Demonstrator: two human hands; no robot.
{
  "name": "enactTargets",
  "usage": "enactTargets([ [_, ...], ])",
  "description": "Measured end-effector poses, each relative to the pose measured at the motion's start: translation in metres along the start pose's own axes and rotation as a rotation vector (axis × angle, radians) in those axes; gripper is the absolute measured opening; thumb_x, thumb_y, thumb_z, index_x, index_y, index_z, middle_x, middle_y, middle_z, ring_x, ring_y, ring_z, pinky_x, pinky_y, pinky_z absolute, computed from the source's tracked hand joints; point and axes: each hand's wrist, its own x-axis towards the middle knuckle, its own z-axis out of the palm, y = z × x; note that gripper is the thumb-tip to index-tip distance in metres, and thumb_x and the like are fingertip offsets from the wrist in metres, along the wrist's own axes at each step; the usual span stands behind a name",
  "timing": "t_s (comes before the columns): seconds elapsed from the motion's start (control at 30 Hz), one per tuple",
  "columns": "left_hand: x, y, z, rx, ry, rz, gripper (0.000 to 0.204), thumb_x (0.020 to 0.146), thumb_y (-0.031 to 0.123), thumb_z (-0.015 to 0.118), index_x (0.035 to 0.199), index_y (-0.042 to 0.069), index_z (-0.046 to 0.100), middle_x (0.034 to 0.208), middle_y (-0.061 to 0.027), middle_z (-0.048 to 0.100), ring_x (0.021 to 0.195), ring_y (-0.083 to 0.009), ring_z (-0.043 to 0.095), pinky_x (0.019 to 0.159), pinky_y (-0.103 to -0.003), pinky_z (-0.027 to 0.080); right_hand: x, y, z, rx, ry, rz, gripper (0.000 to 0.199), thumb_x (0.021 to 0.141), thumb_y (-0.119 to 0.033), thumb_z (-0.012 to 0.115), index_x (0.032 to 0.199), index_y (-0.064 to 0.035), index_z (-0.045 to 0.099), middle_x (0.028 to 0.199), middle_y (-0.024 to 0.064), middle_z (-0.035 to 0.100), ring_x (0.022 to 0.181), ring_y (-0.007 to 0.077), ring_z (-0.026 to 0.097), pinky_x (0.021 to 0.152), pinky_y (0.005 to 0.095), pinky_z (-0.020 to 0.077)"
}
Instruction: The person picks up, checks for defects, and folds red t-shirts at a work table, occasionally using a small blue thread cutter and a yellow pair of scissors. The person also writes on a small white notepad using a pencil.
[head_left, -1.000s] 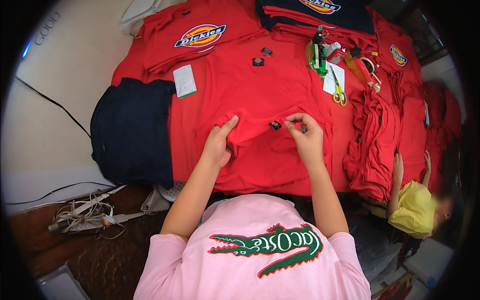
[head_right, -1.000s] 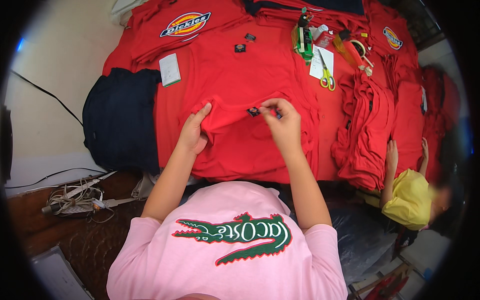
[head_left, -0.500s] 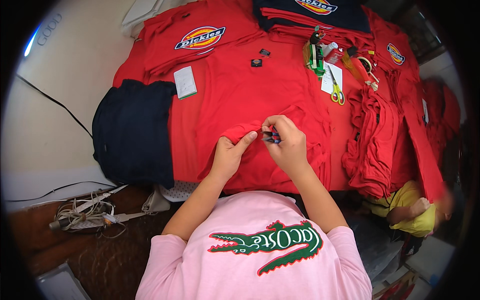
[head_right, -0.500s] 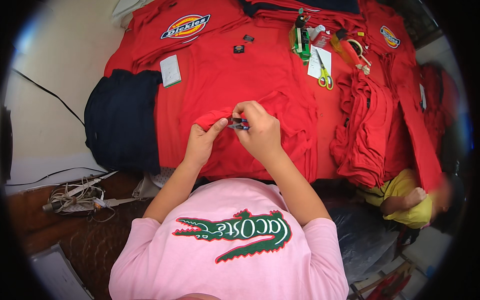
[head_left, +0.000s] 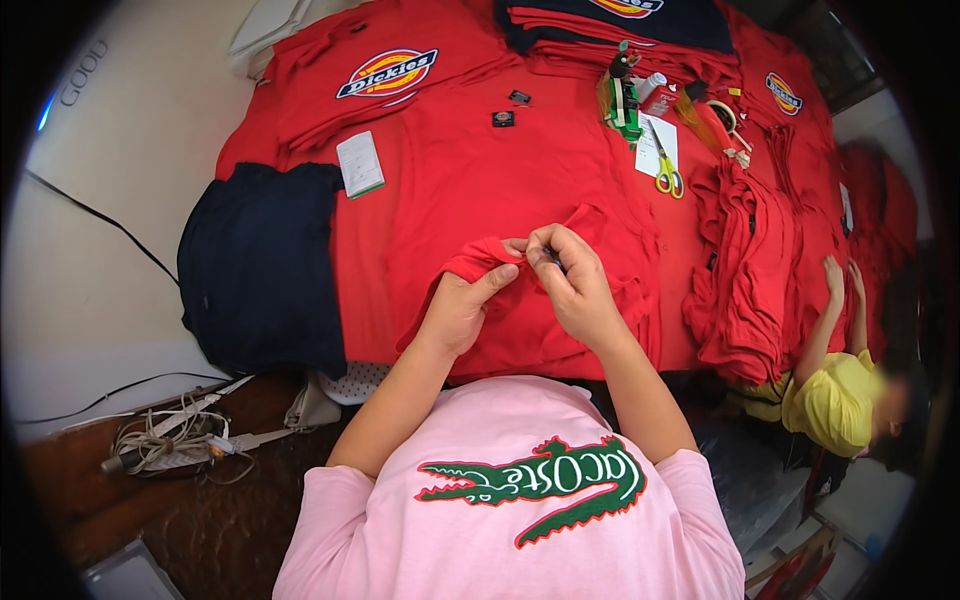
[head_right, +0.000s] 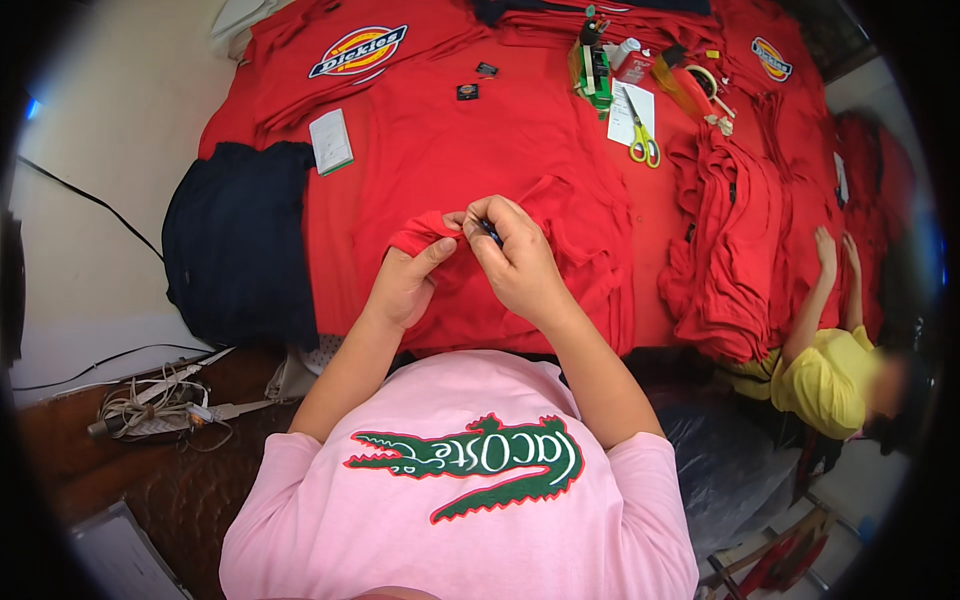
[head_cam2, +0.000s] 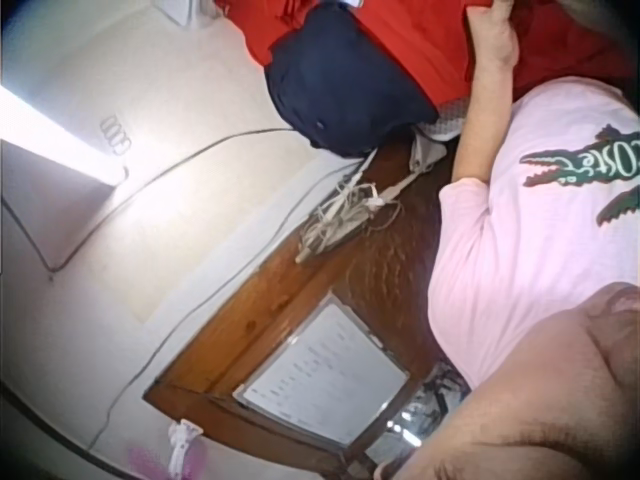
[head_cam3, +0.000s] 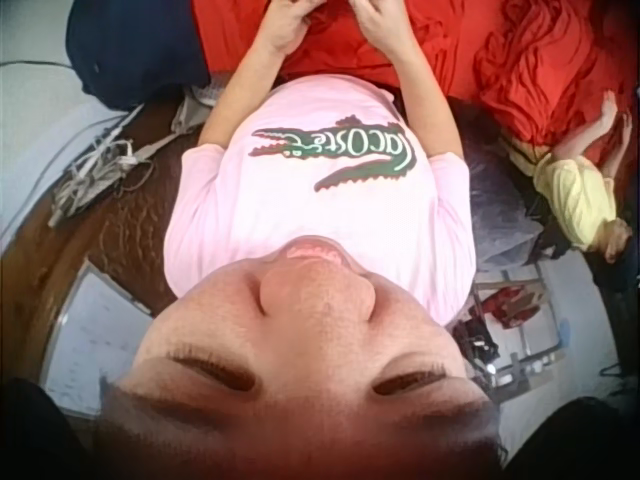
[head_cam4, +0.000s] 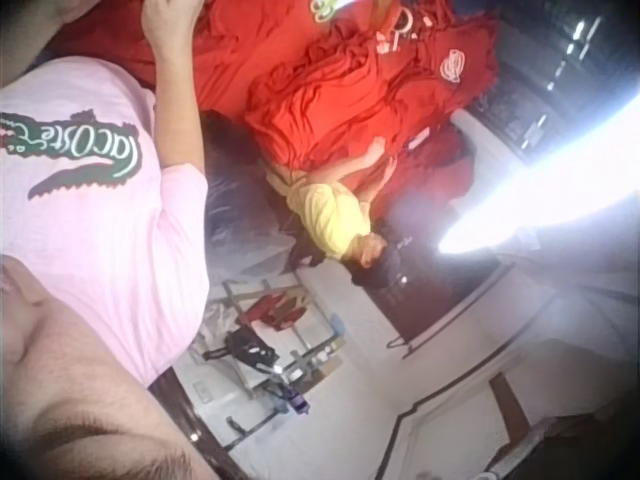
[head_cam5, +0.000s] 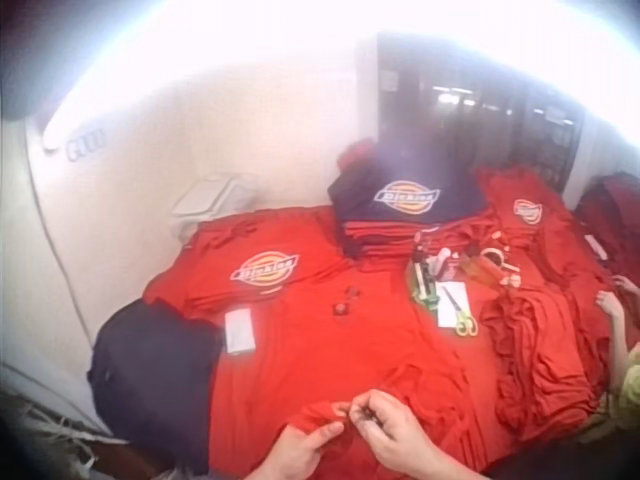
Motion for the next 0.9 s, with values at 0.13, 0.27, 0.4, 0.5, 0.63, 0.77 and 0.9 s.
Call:
enactTargets([
  [0.13, 0.002, -0.008, -0.006, 0.006, 0.077, 0.046, 0.016, 0.1, 0.012, 0.073, 0.114, 0.004, 0.072, 0.111, -0.0027, 0.073, 0.107, -0.0131, 0.065, 0.098, -0.031, 0.049, -0.002, -0.001, -0.008, 0.052, 0.002, 0.11, 0.008, 0.105, -0.007, 0.059, 0.107, 0.0015, 0.059, 0.098, 0.0081, 0.064, 0.092, 0.0167, 0.065, 0.086, 0.0299, 0.0519],
  [0.27, 0.001, -0.008, -0.006, -0.026, 0.144, 0.068, 0.015, 0.101, 0.013, 0.074, 0.112, 0.004, 0.072, 0.108, -0.002, 0.073, 0.104, -0.0117, 0.065, 0.095, -0.029, 0.05, -0.01, -0.009, 0.0, -0.129, 0.14, 0.023, 0.014, 0.104, -0.01, 0.065, 0.112, 0.0, 0.059, 0.099, 0.0083, 0.065, 0.09, 0.0146, 0.065, 0.083, 0.0284, 0.0517],
  [0.4, 0.0, -0.011, -0.009, -0.109, 0.189, 0.068, 0.015, 0.1, 0.013, 0.074, 0.112, 0.004, 0.073, 0.107, -0.0028, 0.074, 0.103, -0.0118, 0.066, 0.095, -0.029, 0.05, -0.028, -0.002, 0.007, -0.222, 0.181, -0.03, 0.022, 0.101, -0.011, 0.071, 0.115, -0.0011, 0.058, 0.1, 0.009, 0.067, 0.087, 0.0115, 0.063, 0.078, 0.0269, 0.0513],
  [0.5, -0.002, -0.008, -0.006, -0.119, 0.156, 0.059, 0.015, 0.1, 0.014, 0.074, 0.111, 0.004, 0.073, 0.107, -0.0039, 0.075, 0.103, -0.0124, 0.067, 0.095, -0.03, 0.051, -0.032, 0.005, 0.012, -0.198, 0.151, 0.012, 0.023, 0.099, -0.01, 0.073, 0.114, -0.001, 0.059, 0.098, 0.0089, 0.069, 0.082, 0.0107, 0.062, 0.073, 0.0272, 0.0506],
  [0.63, -0.005, -0.009, -0.002, -0.106, 0.151, 0.03, 0.015, 0.099, 0.014, 0.075, 0.11, 0.004, 0.073, 0.107, -0.0042, 0.075, 0.103, -0.0128, 0.068, 0.096, -0.031, 0.051, -0.028, 0.005, 0.017, -0.188, 0.166, -0.035, 0.02, 0.098, -0.009, 0.075, 0.108, -0.0005, 0.061, 0.09, 0.0076, 0.07, 0.075, 0.0104, 0.06, 0.066, 0.028, 0.0488],
  [0.77, -0.006, -0.013, -0.005, -0.123, 0.158, 0.025, 0.015, 0.099, 0.014, 0.076, 0.11, 0.004, 0.073, 0.107, -0.0041, 0.075, 0.103, -0.0131, 0.068, 0.096, -0.031, 0.051, -0.025, 0.003, 0.017, -0.188, 0.164, -0.055, 0.018, 0.097, -0.007, 0.076, 0.105, -0.0001, 0.062, 0.086, 0.007, 0.069, 0.074, 0.0097, 0.061, 0.067, 0.0272, 0.0496],
  [0.9, -0.007, -0.014, -0.006, -0.142, 0.156, 0.015, 0.016, 0.099, 0.015, 0.076, 0.109, 0.004, 0.073, 0.107, -0.0043, 0.075, 0.102, -0.0132, 0.068, 0.095, -0.031, 0.051, -0.025, 0.001, 0.016, -0.165, 0.15, -0.05, 0.016, 0.097, -0.006, 0.075, 0.104, 0.0003, 0.062, 0.085, 0.0071, 0.069, 0.076, 0.0087, 0.063, 0.069, 0.0265, 0.0512],
])
